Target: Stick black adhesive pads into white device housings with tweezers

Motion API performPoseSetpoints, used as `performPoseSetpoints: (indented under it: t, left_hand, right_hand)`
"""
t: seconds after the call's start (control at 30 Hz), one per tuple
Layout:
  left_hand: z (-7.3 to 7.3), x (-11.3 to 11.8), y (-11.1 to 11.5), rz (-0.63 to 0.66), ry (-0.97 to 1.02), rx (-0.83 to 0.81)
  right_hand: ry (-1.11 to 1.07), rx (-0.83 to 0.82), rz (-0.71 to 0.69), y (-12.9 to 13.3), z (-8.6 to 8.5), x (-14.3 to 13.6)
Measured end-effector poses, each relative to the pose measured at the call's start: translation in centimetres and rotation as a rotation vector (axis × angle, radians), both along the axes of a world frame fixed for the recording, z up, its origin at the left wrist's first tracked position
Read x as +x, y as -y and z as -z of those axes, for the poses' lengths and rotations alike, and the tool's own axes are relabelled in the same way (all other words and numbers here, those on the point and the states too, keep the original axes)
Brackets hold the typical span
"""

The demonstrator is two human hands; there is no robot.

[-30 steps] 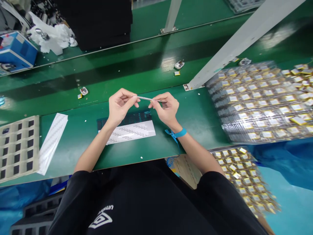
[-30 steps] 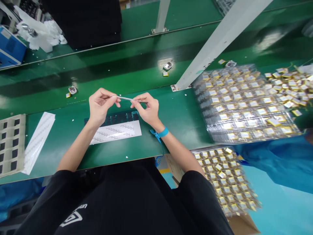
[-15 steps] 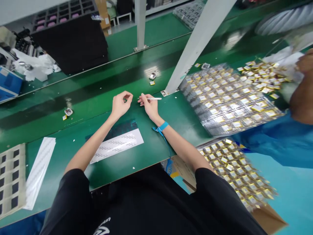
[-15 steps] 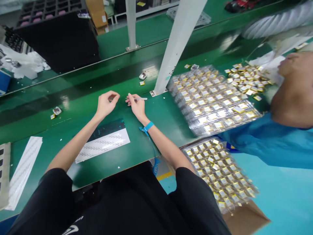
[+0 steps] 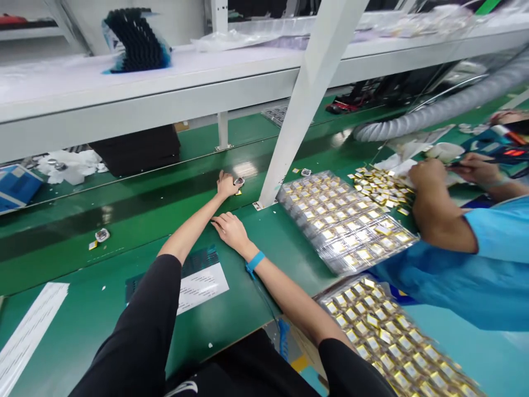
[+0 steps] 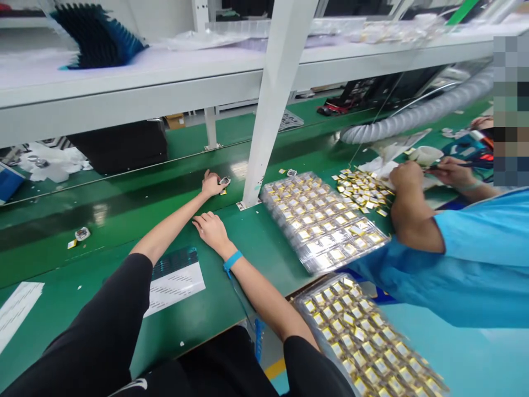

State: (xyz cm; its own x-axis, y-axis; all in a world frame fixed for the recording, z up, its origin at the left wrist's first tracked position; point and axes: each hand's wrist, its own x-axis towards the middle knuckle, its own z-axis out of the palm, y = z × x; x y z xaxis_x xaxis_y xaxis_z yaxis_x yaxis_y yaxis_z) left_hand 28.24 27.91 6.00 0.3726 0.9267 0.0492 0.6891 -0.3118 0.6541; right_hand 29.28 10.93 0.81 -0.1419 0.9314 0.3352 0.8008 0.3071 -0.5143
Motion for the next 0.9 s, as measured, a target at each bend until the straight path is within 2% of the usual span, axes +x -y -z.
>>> performPoseSetpoints:
  t: [0.17,0.23,0.3,0.43,0.53,0.6,0.67,0.77,0.83,0.9]
  left_hand:
    - [-0.4,-1.5,0.0,-0.016,0.168,-0.17]
    - [-0.9,-2.9,0.9,-0.031,0.288,-0.224]
    - [-1.5,-5.2,2.6,-0.048,0.427,-0.257]
    - [-2.4,-12.8,8.4,-0.079,0.663,-0.279]
    - [-2.5,-19.0,14.5,-0.108,0.747,-0.321]
    - [-2.5,-21.9,18.9,-0.127,0.776,-0.352]
    - [-2.6,-23.6,22.8,-0.126,0.81,-0.359]
    - [-2.9,-24.2,27.3,-0.155,0.817,-0.338]
    - [-3.1,-24.0,29.1,-0.19,0.797,-0.322]
    - [-3.1,-23.7,29.9,-0.215,0.785,-0.319]
  right_hand:
    - [0.049,0.029,-0.024,0.1,-0.1,0.1]
    - [0.03,0.056,-0.01,0.2,-0.3,0.1]
    - [-0.009,0.1,0.012,0.4,-0.6,0.0]
    - [-0.129,0.196,0.002,1.8,-1.3,-0.5]
    - [-0.244,0.234,-0.053,3.7,-2.0,-1.6]
    - [-0.314,0.249,-0.076,5.1,-2.4,-2.5]
    - [-0.353,0.26,-0.127,6.4,-2.7,-3.4]
    - [-0.364,0.26,-0.244,7.9,-2.8,-4.2]
    - [-0.319,0.271,-0.287,8.7,-2.7,-4.5]
    - [-0.235,0.297,-0.297,9.3,-2.6,-4.6]
